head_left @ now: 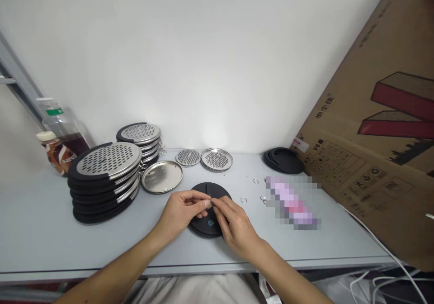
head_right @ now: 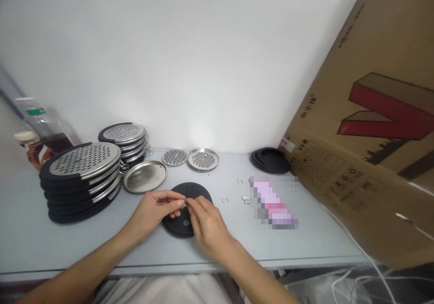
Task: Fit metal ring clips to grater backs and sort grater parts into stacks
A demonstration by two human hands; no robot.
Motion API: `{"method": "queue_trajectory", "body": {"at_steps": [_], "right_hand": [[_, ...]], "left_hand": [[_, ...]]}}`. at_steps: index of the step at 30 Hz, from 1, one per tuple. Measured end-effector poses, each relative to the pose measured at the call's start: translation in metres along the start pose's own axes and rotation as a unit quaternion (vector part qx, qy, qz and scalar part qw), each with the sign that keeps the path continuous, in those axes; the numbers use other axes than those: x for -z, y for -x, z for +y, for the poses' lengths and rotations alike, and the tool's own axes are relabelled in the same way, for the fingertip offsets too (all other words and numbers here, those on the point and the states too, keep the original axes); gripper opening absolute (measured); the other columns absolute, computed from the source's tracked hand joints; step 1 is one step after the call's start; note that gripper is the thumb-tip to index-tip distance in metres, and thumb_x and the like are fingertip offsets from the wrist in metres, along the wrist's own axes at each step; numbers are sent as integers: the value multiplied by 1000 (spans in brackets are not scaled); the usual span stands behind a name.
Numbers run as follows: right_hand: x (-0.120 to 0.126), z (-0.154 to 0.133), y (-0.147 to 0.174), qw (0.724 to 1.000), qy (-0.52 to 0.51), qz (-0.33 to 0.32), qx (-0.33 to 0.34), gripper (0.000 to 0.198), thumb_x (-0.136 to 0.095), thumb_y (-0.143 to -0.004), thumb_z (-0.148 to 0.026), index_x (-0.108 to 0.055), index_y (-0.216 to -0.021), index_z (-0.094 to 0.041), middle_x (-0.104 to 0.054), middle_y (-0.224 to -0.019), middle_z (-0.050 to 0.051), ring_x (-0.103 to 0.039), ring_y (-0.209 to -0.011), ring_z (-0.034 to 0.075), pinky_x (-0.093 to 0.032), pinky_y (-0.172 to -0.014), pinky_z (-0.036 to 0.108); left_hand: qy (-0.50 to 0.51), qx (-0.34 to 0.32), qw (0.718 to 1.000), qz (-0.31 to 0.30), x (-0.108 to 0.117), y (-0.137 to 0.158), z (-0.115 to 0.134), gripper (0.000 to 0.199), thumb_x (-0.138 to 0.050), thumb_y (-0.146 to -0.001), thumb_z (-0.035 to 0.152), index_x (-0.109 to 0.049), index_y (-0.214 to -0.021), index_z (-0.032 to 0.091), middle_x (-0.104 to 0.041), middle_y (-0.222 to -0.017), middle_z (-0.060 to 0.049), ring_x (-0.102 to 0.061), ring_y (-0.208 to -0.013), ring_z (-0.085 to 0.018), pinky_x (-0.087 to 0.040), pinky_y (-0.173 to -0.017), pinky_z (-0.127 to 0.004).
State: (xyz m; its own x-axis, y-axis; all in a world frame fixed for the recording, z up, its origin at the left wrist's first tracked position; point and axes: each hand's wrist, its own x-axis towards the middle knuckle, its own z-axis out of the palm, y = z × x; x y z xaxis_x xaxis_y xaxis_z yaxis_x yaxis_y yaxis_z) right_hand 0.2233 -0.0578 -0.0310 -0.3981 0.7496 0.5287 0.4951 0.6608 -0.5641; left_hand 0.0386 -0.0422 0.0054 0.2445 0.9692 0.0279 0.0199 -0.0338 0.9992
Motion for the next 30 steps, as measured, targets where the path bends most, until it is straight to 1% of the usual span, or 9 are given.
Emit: {"method": "queue_trajectory", "body": {"at_steps": [6,10,14,17,20,23,26,30], "right_hand": [[5,-5,-2,997,-62,3,-43,27,-39,-100,-23,-64,-109,-22,-53,-79,5,-52,-71,17,-45,-64,30],[6,-6,-4,995,-79,-1,-64,25,-41,-100,-25,-65,-100,-21,-51,-78,4,-51,-72,17,-43,-66,30],[6,-7,-4,996,-68,4,-65,24,-41,-100,-24,-64,-101,-21,-52,-78,3,-51,-72,17,-42,-66,30],[7,-7,-4,995,-68,5,-68,23,-41,-100,-24,-63,-99,-20,-52,-77,3,-51,-72,17,-42,-66,30],[9,-9,-4,994,-87,-5,-69,24,-41,-100,-24,-64,-95,-21,-52,-77,3,-50,-72,17,-41,-66,29],[11,-11,-5,991,-108,-13,-73,25,-41,-100,-26,-65,-96,-22,-51,-76,2,-50,-72,17,-40,-67,29],[13,-12,-6,989,-125,-16,-80,25,-41,-100,-27,-65,-94,-22,-50,-76,2,-49,-73,16,-39,-67,29],[14,-13,-5,985,-145,-27,-89,25,-42,-100,-27,-66,-94,-22,-50,-76,1,-48,-73,16,-37,-67,28]], "left_hand": [[-26,-18,999,2,-3,3,0,17,-72,-78,29,-75,-88,16,-71,-69,-3,-66,-64,-14,-53,-59,-22],[-64,-63,996,12,-4,7,-5,16,-68,-82,31,-74,-89,17,-70,-69,-2,-66,-67,-15,-54,-62,-22],[-107,-113,987,32,-4,7,-11,18,-65,-86,32,-72,-96,19,-72,-77,-2,-67,-66,-14,-55,-65,-23],[-106,-118,987,37,-3,6,-13,21,-65,-86,32,-70,-101,19,-72,-77,-1,-67,-64,-13,-56,-64,-23],[-129,-131,982,39,-3,7,-14,20,-62,-88,33,-70,-100,18,-72,-76,-2,-66,-63,-13,-56,-62,-23],[-193,-171,965,42,-3,8,-14,18,-57,-92,30,-69,-99,19,-71,-79,-1,-65,-63,-12,-54,-62,-21],[-252,-214,943,44,-3,10,-12,17,-53,-94,24,-68,-101,21,-71,-84,-1,-66,-70,-12,-53,-68,-21],[-293,-257,920,44,-3,12,-10,18,-49,-94,17,-65,-103,20,-70,-86,-1,-66,-76,-12,-51,-72,-21]]}}
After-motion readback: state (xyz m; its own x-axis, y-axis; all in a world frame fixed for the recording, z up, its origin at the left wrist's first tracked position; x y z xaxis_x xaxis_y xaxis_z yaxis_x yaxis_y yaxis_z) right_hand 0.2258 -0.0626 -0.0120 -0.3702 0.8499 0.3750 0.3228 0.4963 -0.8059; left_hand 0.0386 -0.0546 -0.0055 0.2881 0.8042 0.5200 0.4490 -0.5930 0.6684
